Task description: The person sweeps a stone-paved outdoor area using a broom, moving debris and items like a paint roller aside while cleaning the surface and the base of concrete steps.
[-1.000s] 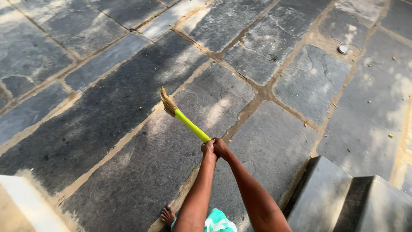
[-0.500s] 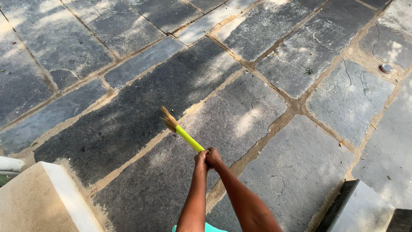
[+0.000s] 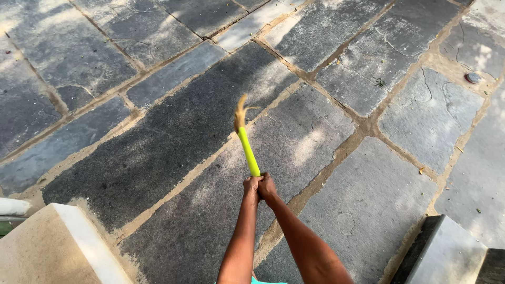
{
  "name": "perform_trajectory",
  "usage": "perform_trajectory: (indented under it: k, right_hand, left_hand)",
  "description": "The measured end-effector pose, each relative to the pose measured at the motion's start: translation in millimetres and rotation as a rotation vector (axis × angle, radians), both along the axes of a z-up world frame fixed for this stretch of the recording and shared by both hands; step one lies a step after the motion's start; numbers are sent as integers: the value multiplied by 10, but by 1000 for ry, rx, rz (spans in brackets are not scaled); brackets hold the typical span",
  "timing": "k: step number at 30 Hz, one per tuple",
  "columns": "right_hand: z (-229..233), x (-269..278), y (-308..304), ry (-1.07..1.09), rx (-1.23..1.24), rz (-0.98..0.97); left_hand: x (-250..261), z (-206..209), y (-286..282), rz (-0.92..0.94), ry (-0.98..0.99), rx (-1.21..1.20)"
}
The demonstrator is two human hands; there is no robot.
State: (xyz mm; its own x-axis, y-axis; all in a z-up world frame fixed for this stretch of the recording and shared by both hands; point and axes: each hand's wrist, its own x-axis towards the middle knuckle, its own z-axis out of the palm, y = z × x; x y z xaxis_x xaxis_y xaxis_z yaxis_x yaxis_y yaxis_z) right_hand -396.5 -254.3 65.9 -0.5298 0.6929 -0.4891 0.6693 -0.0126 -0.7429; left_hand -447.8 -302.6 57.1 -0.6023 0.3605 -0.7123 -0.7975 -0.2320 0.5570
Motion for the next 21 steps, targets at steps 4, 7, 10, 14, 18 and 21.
perform_trajectory:
  k: [4, 7, 10, 14, 18, 21]
  right_hand:
    - [-7, -416, -61, 75, -71, 172]
    - [-69, -605, -213, 85, -70, 284]
    - [-119, -625, -392, 45, 31, 370]
    - [-148, -541, -427, -216, 70, 400]
    - [-177, -391, -401, -310, 105, 154]
    - [-193, -382, -357, -302, 210, 74]
  left_hand:
    - [-323, -16, -124, 141, 49, 0]
    - [-475, -91, -301, 274, 1, -55]
    - [-431, -184, -484, 357, -40, -81]
    - [-346, -198, -530, 265, -369, 2]
    - [-280, -222, -471, -149, -372, 123]
    - [-317, -258, -316, -249, -335, 315]
